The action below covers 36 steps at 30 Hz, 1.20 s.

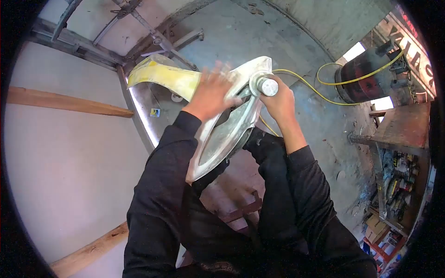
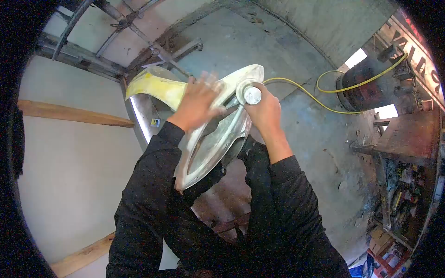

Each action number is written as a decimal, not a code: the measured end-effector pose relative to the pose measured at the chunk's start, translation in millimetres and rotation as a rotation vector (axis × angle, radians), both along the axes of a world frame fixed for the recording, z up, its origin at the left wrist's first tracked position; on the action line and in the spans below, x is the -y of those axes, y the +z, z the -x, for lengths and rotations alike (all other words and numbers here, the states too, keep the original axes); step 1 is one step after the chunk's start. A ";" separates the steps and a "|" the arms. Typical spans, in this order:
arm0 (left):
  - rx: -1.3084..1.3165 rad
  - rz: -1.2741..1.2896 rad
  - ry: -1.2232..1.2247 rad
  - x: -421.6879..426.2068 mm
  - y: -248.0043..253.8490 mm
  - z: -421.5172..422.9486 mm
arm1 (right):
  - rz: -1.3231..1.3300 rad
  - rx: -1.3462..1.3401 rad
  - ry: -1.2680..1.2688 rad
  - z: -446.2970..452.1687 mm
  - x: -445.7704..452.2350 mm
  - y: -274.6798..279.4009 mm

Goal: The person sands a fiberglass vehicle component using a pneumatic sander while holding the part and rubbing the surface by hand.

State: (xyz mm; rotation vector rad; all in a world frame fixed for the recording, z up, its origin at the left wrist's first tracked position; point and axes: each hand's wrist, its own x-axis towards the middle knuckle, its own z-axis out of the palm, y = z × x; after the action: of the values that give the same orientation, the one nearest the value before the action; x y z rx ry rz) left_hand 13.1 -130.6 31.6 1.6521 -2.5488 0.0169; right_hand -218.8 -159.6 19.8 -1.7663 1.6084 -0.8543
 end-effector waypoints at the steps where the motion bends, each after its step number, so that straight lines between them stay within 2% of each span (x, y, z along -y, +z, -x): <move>1: -0.019 -0.091 -0.112 -0.4 -2.3 2.3 | 0.013 0.009 0.002 -0.1 0.6 -1.3; 4: 0.168 -0.056 0.589 16.9 -2.5 11.4 | 0.025 0.002 0.004 1.9 -0.1 -0.9; 5: 0.076 0.049 0.690 21.2 -3.3 13.7 | 0.022 -0.006 0.000 2.4 -0.9 0.0; 8: -0.098 -0.227 0.274 20.0 -0.8 0.7 | -0.012 -0.001 0.001 1.8 -0.3 1.6; 9: -0.137 -0.092 0.245 19.7 -3.2 -0.7 | -0.020 -0.002 0.000 1.6 0.3 2.5; 12: -0.155 -0.159 0.335 23.8 -5.7 -2.8 | -0.030 0.005 -0.003 2.2 1.1 2.5; 13: -0.161 -0.076 0.333 25.5 -10.4 -1.2 | -0.025 0.010 -0.001 1.7 2.3 1.3; 16: -0.152 -0.105 0.393 23.7 -9.6 7.1 | -0.014 0.012 0.015 1.5 0.3 0.7; 22: -0.144 -0.096 0.372 1.0 -6.3 17.7 | -0.015 0.040 -0.013 3.7 3.6 5.5; 23: -0.175 -0.016 0.321 -3.7 -19.1 15.3 | -0.017 0.052 -0.019 4.6 3.7 6.5; 26: -0.170 0.118 0.221 -18.2 -15.5 26.5 | -0.042 0.014 -0.022 6.3 3.0 8.5; 27: -0.047 -0.012 0.218 -24.2 -6.6 33.9 | -0.050 0.017 -0.037 6.3 1.9 7.7; 31: 0.037 -0.080 0.121 -18.6 -8.8 50.7 | -0.065 0.039 -0.086 10.7 3.1 2.3; 35: 0.057 -0.105 -0.141 1.5 -13.5 58.8 | -0.050 0.052 -0.118 13.6 6.1 -1.4; 36: 0.066 -0.121 -0.087 5.0 -11.2 60.6 | -0.053 0.057 -0.123 15.1 6.0 -0.4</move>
State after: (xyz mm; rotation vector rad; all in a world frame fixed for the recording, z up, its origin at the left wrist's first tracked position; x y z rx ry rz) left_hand -47.5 -135.6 20.5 1.6041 -2.7196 -0.0933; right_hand -233.9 -165.6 19.4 -1.6061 1.7001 -0.9023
